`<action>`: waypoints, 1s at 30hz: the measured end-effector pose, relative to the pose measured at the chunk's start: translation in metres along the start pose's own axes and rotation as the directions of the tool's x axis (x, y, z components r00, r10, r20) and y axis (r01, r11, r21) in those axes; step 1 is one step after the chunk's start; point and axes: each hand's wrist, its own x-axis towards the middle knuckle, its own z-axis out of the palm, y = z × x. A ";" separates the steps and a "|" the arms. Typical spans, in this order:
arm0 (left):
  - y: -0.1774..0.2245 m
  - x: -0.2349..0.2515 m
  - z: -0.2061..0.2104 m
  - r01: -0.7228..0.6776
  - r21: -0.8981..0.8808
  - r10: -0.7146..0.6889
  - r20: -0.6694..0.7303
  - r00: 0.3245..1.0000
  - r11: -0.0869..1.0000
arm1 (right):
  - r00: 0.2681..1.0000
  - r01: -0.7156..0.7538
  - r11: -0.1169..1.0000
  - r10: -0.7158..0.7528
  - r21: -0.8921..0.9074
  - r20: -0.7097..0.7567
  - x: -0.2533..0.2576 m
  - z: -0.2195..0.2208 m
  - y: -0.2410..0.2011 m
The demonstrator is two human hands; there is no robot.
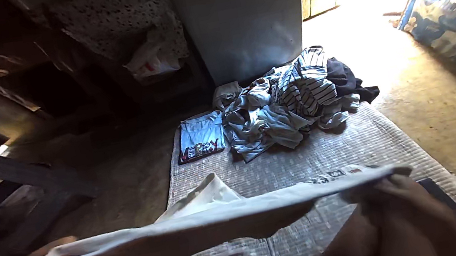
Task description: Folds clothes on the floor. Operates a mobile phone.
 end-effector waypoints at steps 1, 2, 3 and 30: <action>0.003 0.000 -0.011 -0.055 0.152 0.060 -0.028 0.998 0.987 | 0.998 0.040 0.999 -0.040 -0.010 -0.037 -0.011 -0.014 -0.026; 0.009 0.002 -0.017 -0.053 0.276 0.073 -0.062 0.995 0.960 | 0.992 0.088 0.996 -0.088 -0.007 -0.086 -0.016 -0.031 -0.046; 0.018 0.004 -0.017 0.008 0.363 0.038 -0.118 0.992 0.932 | 0.982 0.139 0.990 -0.139 -0.007 -0.125 -0.016 -0.052 -0.061; -0.184 -0.092 0.162 -0.082 0.731 -0.722 0.682 0.117 0.677 | 0.855 0.459 0.204 0.165 -0.865 0.492 0.168 0.084 0.097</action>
